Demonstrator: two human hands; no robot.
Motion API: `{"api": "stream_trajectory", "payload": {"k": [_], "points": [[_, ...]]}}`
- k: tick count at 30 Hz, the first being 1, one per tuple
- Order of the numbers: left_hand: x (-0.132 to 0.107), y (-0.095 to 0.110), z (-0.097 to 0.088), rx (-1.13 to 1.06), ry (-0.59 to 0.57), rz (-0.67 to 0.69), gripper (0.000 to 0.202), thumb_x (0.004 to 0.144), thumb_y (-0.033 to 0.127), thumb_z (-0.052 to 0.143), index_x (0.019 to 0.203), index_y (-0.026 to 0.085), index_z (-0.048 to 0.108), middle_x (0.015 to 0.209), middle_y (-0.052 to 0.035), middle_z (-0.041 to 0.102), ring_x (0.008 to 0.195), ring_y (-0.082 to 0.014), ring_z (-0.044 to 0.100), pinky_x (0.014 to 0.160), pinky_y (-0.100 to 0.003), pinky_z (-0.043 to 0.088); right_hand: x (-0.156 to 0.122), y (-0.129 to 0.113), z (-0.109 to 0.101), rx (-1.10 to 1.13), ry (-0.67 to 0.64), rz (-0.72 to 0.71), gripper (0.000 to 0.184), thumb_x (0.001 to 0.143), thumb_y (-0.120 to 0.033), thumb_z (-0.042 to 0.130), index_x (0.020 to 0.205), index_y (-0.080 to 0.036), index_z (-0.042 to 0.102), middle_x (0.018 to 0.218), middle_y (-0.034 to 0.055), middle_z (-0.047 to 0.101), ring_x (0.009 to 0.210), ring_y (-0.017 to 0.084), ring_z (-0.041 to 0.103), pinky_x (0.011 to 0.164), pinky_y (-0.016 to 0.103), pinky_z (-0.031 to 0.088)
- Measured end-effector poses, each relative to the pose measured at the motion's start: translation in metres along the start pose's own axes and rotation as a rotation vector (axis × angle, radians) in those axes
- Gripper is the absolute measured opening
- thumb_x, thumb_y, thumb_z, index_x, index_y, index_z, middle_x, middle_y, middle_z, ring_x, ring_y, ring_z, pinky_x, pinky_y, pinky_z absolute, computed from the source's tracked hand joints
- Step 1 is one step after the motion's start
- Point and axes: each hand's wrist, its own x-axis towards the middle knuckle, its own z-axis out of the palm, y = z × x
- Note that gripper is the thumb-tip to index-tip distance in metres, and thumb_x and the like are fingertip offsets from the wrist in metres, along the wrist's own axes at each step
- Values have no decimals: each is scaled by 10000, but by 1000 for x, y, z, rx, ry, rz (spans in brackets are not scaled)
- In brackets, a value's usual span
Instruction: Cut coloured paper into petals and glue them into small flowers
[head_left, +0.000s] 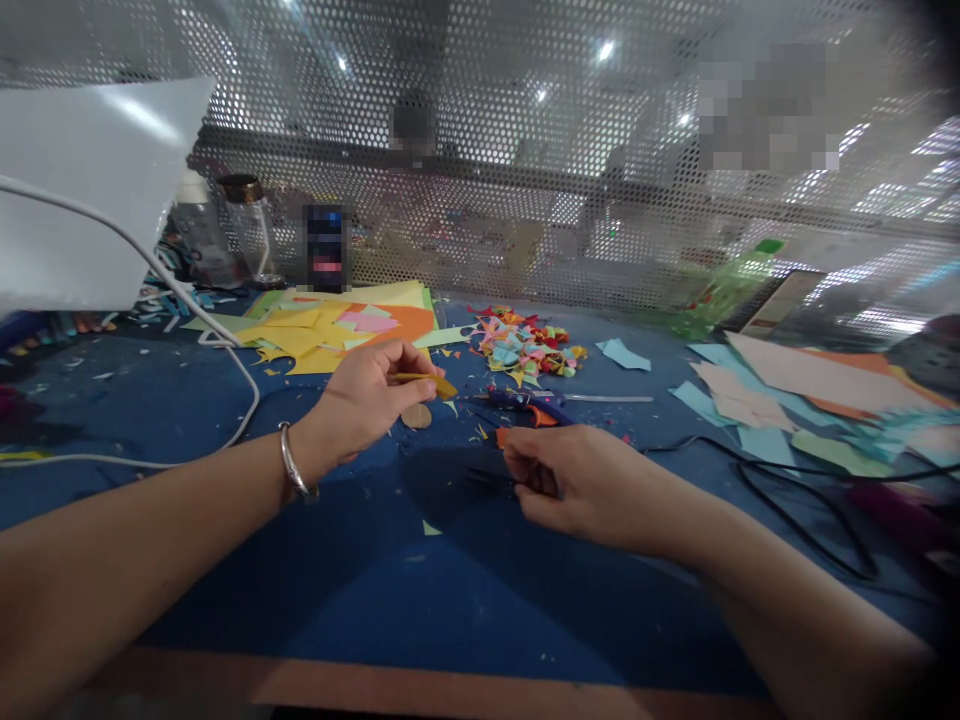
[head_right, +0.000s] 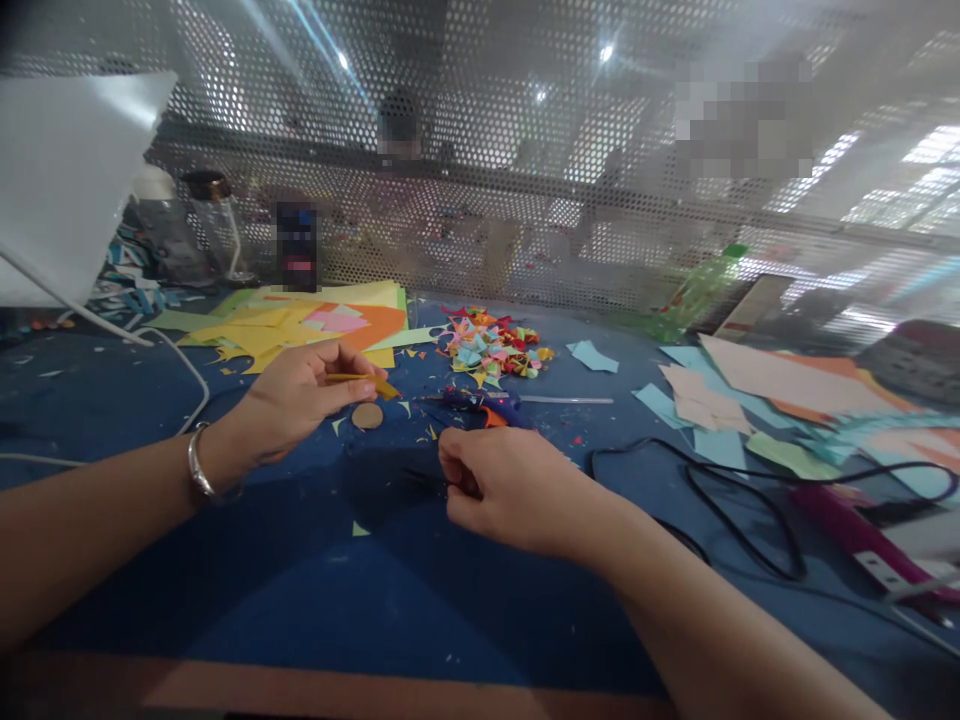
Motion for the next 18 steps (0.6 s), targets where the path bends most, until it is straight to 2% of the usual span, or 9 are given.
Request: {"api": "stream_trajectory", "payload": {"k": [6,10,15,18], "points": [[-3,5,4,-133,-18,-73,128,762,172,679,820,142,570,837,-61,693,622,-101,625,629,-268,512,1,-2,-2,58,-26,-28,86,780,-159,544,787,-214,478,674,-26,577,573,112,503,530,229,316],[-4,4,5,-224,-51,-82,160,740,131,688,821,150,552,772,-27,670,548,-72,567,573,-250,472,1,0,1,49,-43,-40,65,781,-153,552,789,-209,520,646,-30,563,551,107,487,518,230,309],[-3,2,6,-276,-57,-102,192,713,97,706,800,155,545,656,16,621,537,-78,563,567,-245,460,1,3,2,1,-21,-75,97,804,-161,554,736,-200,496,652,-24,558,559,108,480,536,237,318],[-3,3,6,-287,-43,-122,158,734,112,699,782,147,553,664,18,619,547,-74,566,590,-247,478,1,2,2,-5,-17,-80,113,820,-168,552,727,-201,498,669,-18,574,580,118,496,553,244,328]]}}
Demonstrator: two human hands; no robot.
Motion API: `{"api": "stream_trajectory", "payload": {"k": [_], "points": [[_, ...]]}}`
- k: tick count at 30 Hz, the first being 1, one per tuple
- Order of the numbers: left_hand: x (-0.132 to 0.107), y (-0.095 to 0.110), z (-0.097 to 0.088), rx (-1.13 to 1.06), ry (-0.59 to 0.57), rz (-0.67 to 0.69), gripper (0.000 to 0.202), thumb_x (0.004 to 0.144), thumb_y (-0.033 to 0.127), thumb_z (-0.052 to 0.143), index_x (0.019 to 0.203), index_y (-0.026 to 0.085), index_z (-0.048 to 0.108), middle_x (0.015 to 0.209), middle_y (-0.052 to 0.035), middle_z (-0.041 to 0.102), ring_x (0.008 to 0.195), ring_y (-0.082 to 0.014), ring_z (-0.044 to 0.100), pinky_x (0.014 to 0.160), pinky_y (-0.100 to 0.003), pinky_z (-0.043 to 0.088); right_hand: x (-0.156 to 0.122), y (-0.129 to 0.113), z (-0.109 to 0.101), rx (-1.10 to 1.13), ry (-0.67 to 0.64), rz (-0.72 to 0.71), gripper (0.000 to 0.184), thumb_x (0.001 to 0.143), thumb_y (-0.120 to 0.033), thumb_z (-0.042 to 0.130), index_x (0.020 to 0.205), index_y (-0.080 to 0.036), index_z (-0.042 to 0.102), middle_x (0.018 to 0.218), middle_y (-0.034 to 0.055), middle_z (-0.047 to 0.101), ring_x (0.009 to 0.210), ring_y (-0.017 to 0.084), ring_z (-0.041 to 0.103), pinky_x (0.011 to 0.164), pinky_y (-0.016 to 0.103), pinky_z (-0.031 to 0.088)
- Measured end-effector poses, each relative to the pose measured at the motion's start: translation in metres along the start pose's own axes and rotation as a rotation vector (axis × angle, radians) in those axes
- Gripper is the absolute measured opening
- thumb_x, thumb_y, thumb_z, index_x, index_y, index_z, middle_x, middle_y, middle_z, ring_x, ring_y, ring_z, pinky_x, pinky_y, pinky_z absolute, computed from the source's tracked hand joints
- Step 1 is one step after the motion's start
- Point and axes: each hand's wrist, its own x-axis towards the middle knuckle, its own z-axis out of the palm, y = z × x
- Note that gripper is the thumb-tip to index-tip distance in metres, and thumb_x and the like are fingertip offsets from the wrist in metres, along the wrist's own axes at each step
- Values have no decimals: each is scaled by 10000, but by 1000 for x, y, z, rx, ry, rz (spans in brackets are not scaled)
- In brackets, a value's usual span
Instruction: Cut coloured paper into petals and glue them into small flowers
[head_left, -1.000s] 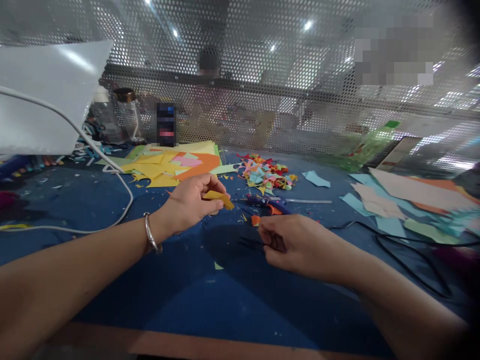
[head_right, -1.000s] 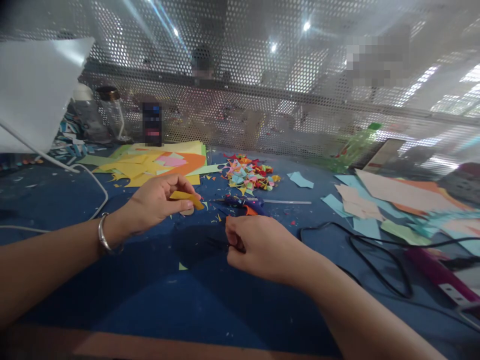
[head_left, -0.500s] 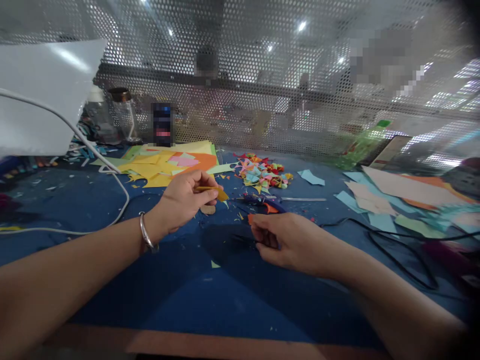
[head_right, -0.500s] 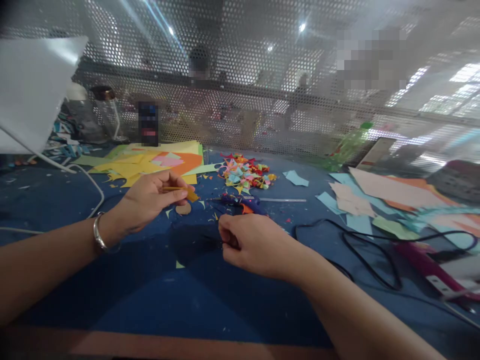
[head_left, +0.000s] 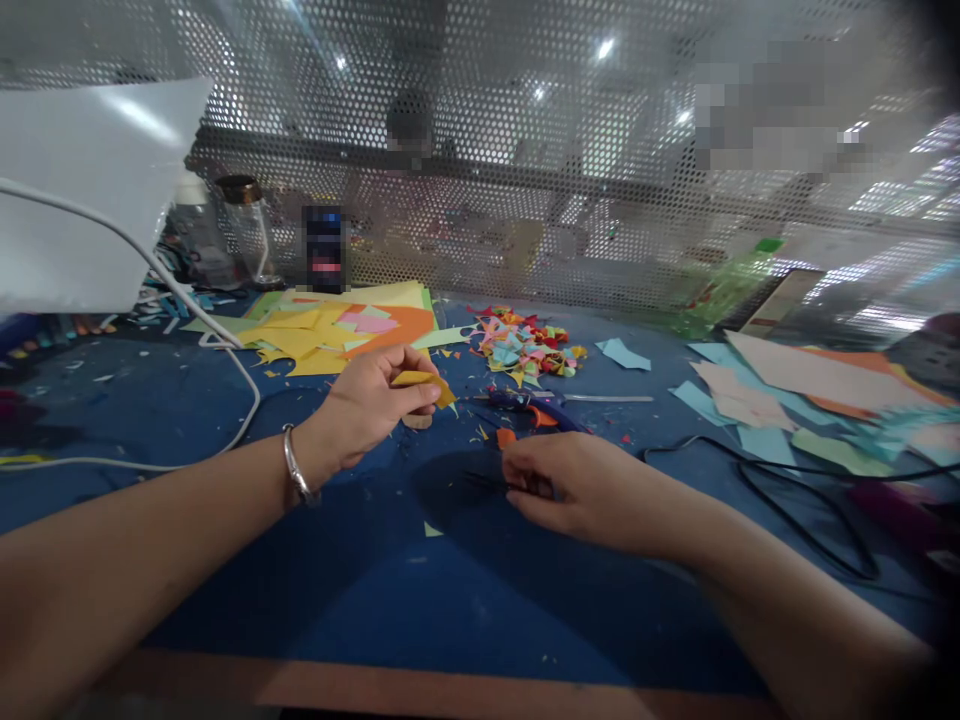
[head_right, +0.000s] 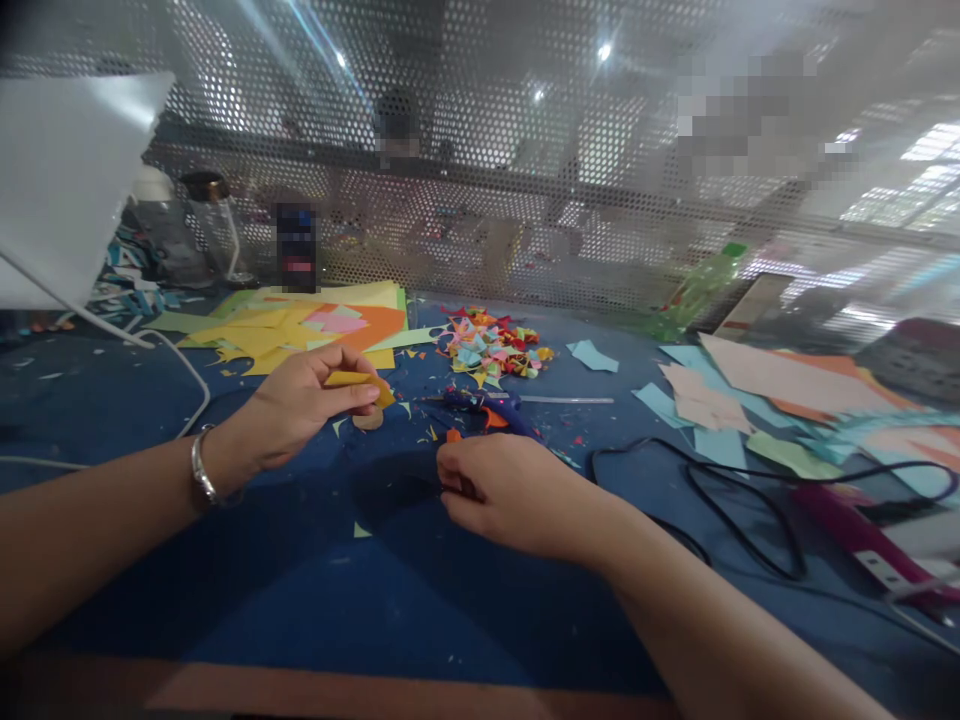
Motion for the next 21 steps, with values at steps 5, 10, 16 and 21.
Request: {"api": "stream_trajectory", "payload": {"k": [5,10,16,21], "points": [[-2,2,2,18,-1,-66,99,795,142,658,800,145,559,762,-33,691,691,-136,666,668,-287,517,1,-4,-3,122,32,2,158,868,-236,540,722,-206,490,674,-16,580,585,124,502,557,247,347],[-4,3,5,30,-23,-128,97,822,148,647,798,154,553,744,-21,696,680,-125,662,620,-249,484,1,-2,-1,303,148,61,154,902,-302,511,786,-204,540,690,-6,627,590,129,558,539,242,380],[-8,5,9,5,-56,-186,139,802,163,690,810,161,550,727,2,691,592,-109,650,516,-213,416,1,-2,0,462,249,100,177,922,-320,489,781,-214,494,612,-40,553,481,97,498,495,234,380],[-13,6,13,-73,-71,-201,140,801,145,688,789,153,549,773,-25,716,654,-123,681,581,-229,452,5,-4,5,384,404,96,230,910,-428,564,852,-217,494,657,-55,457,523,92,414,494,228,340]]}}
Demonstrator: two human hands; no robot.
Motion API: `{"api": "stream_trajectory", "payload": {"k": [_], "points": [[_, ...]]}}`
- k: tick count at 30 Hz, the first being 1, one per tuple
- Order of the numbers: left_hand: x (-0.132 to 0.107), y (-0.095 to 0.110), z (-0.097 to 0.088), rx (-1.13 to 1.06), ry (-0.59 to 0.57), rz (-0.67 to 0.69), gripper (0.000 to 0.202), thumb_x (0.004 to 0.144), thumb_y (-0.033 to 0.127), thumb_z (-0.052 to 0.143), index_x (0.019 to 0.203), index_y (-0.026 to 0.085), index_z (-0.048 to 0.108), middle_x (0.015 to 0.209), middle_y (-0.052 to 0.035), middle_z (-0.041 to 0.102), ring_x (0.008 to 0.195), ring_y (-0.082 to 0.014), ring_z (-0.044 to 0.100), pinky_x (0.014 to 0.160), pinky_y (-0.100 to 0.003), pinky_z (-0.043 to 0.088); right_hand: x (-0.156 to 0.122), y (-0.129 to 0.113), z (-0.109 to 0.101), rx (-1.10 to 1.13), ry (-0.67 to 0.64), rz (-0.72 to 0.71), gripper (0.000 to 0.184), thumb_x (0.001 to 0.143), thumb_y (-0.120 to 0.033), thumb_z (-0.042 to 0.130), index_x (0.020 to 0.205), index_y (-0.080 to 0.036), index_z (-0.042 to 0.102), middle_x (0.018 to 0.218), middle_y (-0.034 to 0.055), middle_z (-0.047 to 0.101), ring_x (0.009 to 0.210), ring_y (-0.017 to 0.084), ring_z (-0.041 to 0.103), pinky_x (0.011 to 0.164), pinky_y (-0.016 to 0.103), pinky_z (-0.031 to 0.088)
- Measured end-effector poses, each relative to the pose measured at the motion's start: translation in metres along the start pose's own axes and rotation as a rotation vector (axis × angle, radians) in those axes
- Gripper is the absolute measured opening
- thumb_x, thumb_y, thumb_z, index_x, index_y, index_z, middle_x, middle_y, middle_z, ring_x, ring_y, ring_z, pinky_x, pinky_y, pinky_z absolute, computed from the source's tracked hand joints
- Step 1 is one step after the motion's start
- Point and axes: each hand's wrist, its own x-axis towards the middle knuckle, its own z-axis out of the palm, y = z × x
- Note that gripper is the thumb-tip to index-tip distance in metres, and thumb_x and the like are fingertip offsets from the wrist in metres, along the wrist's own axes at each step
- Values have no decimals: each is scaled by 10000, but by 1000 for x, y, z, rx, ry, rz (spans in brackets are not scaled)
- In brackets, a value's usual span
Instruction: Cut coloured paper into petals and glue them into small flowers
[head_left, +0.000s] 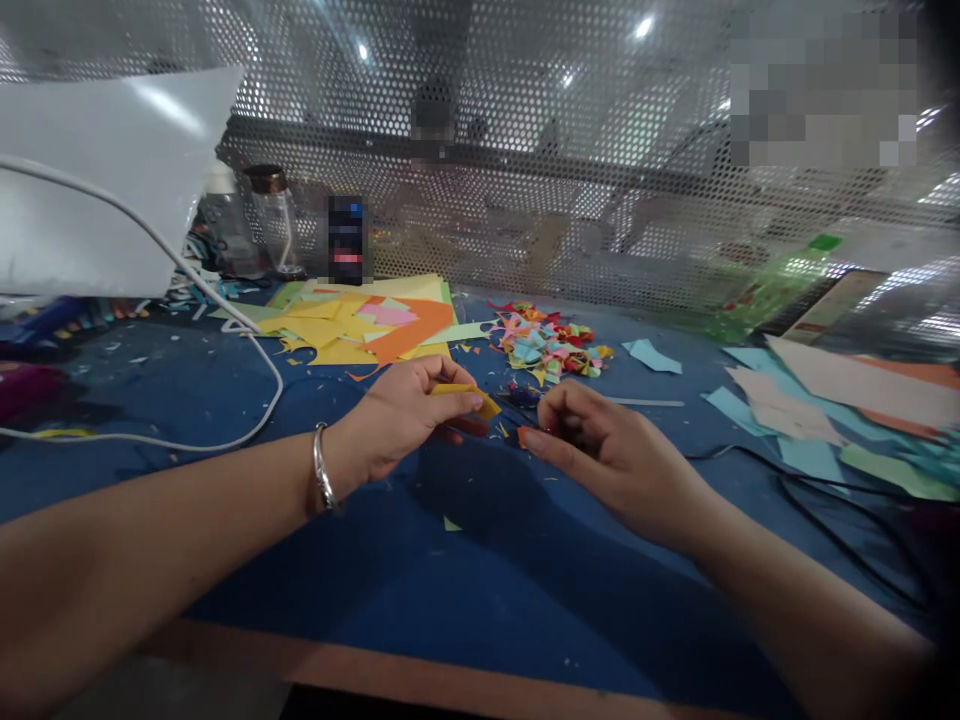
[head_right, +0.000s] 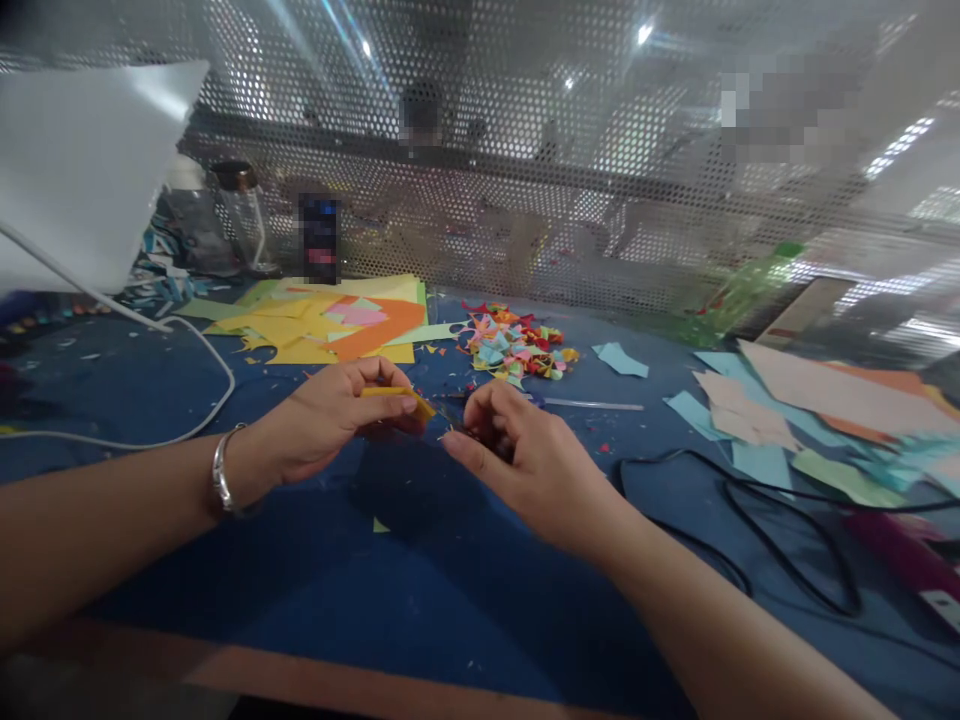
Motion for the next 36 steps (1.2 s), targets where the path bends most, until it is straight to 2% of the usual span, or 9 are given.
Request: {"api": "stream_trajectory", "payload": {"k": [4,9,14,20,36], "points": [[-1,-2,2,-77,-5,-8,157,769,93,707,780,142,558,727,-26,712,702,-121,679,700,-256,490,1,2,3,19,28,44,351,905,-540,552,1026,-213,512,610,-69,476,498,100,392,488,236,327],[0,-2,2,-157,-15,-34,170,749,70,713,765,138,558,743,-32,716,740,-134,694,753,-279,501,0,2,3,-25,21,67,415,910,-585,521,1070,-204,564,596,-63,456,493,104,380,482,242,314],[1,-3,2,-201,-64,-40,169,737,56,715,749,133,565,744,-32,718,724,-132,694,758,-285,505,-3,2,3,-57,22,30,408,918,-576,518,1073,-205,586,582,-66,412,478,103,378,461,233,319],[-2,-2,4,-220,-79,-61,182,736,32,716,755,128,563,738,-35,720,705,-122,688,750,-271,502,-5,1,1,-90,3,-6,388,939,-556,490,1092,-210,574,606,-52,482,498,111,423,491,233,352],[-5,-2,4,-214,-106,-73,166,745,29,712,763,122,575,767,-38,713,723,-123,695,791,-281,515,-5,-4,2,-103,12,-40,340,951,-510,467,1043,-206,588,563,-55,474,470,115,415,469,232,340]]}}
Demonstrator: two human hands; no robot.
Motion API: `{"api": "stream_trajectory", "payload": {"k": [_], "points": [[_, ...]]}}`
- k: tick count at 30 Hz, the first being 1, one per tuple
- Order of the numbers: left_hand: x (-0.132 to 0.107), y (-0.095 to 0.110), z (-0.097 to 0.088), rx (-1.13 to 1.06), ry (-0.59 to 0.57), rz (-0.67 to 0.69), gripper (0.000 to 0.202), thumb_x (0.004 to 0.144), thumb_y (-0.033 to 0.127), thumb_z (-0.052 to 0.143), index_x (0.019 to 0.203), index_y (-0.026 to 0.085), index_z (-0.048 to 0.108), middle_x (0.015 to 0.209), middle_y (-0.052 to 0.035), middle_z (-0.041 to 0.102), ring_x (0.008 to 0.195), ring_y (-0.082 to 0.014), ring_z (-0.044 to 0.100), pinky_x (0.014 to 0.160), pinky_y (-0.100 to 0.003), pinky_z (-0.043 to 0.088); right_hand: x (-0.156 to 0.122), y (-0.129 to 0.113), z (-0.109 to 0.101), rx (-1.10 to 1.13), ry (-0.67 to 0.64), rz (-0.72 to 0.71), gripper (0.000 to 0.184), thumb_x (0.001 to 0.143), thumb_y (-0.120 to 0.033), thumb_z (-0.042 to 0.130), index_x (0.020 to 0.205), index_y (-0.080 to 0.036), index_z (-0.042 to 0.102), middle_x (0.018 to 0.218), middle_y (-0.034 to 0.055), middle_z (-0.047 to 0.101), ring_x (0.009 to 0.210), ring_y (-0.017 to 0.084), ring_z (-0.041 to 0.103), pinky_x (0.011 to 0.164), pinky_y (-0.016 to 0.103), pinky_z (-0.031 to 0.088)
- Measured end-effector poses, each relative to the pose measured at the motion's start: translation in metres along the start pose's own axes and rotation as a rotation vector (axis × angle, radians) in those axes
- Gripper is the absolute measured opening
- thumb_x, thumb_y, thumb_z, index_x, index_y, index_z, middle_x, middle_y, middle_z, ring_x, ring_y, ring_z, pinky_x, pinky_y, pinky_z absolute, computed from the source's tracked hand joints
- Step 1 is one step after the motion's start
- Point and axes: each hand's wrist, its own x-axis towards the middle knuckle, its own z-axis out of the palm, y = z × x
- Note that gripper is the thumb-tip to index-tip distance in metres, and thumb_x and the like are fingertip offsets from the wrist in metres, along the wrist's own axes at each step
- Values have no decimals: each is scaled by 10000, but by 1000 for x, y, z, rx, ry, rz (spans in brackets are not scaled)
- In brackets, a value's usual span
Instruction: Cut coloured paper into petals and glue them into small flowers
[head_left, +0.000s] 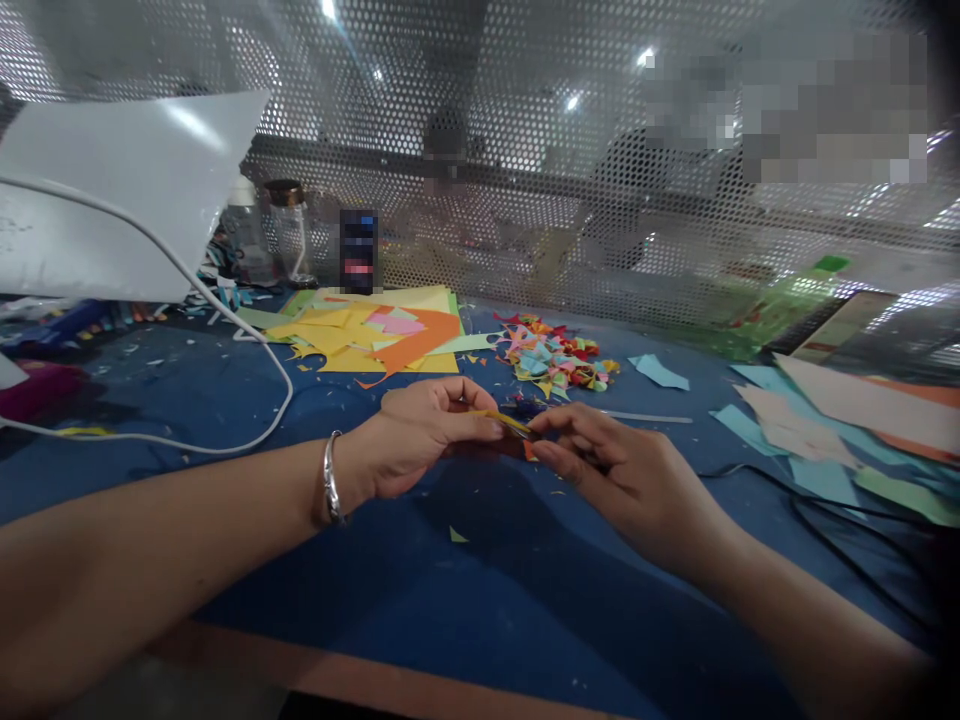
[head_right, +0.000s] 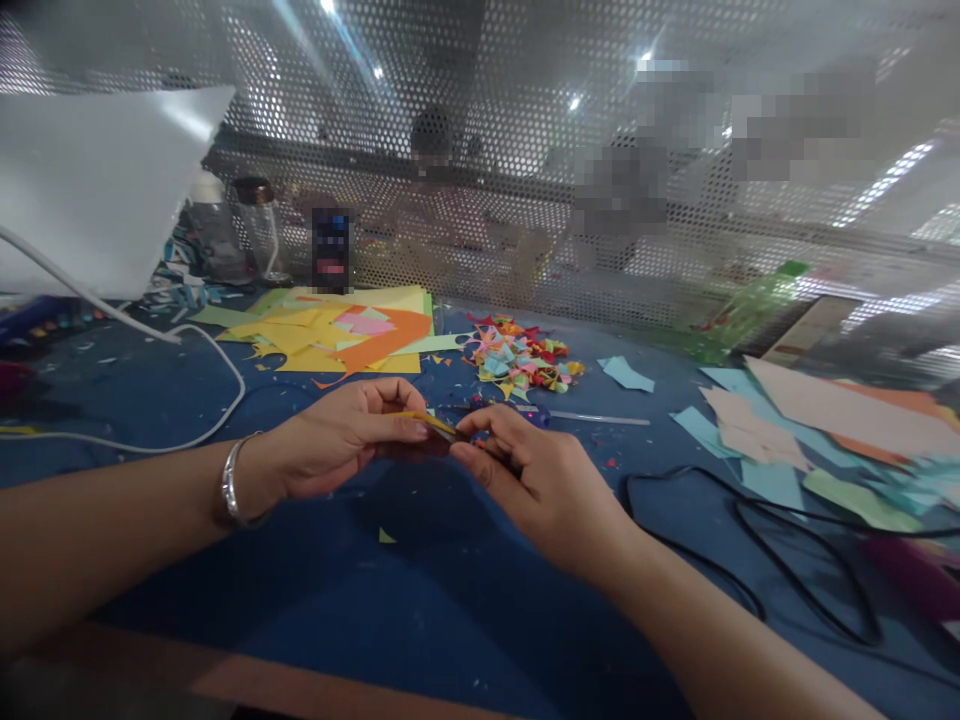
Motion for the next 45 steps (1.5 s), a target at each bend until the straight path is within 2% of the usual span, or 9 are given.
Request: {"api": "stream_trajectory", "payload": {"k": [8,15,20,23,31,36,41,45], "points": [[-1,1,-1,-68,-28,-39,211,711,51,759,777,129,575,775,-51,737,742,-133,715,802,-277,526,-1,1,-1,-3,-13,-1,345,959,-506,451,1056,-208,595,572,-46,494,472,117,414,477,241,325],[-1,5,2,-72,-35,-84,160,734,65,742,754,120,594,752,-72,748,717,-134,715,701,-232,512,-2,1,-2,-1,-7,12,339,958,-510,460,1048,-213,597,590,-39,539,473,117,422,474,241,334],[-1,4,0,-79,-57,-95,188,704,95,786,752,119,606,750,-74,752,717,-136,714,688,-229,507,-1,1,-2,-19,-3,5,336,961,-513,457,1031,-216,600,551,-55,495,458,111,394,464,232,325],[-1,4,0,-67,-66,-106,164,714,99,779,749,115,620,747,-73,752,718,-131,712,688,-226,507,-1,2,-1,-14,-5,5,337,958,-519,465,1042,-220,597,571,-48,525,462,110,403,461,230,325],[-1,6,2,-80,-37,-160,120,750,54,725,725,111,622,723,-74,751,683,-113,711,649,-184,509,-2,0,-2,-23,-5,-6,333,962,-511,459,1019,-213,598,564,-48,529,451,105,384,452,229,324],[0,7,2,-84,-60,-179,96,764,65,725,718,103,651,719,-76,752,655,-98,702,639,-168,513,-1,0,-2,-29,6,-7,331,964,-512,460,1026,-216,597,620,-28,593,480,112,437,474,236,348],[-2,9,3,-55,-49,-211,79,774,49,711,713,92,685,720,-74,752,666,-94,703,629,-157,505,-1,0,-3,-31,-2,-9,318,961,-503,467,1007,-216,598,572,-45,554,455,105,403,453,228,334],[-4,10,4,-44,-32,-233,75,762,38,716,709,86,693,707,-76,750,638,-89,691,628,-163,499,-2,-2,-4,-38,2,-28,291,960,-476,483,998,-216,606,578,-47,580,452,100,422,458,219,344]]}}
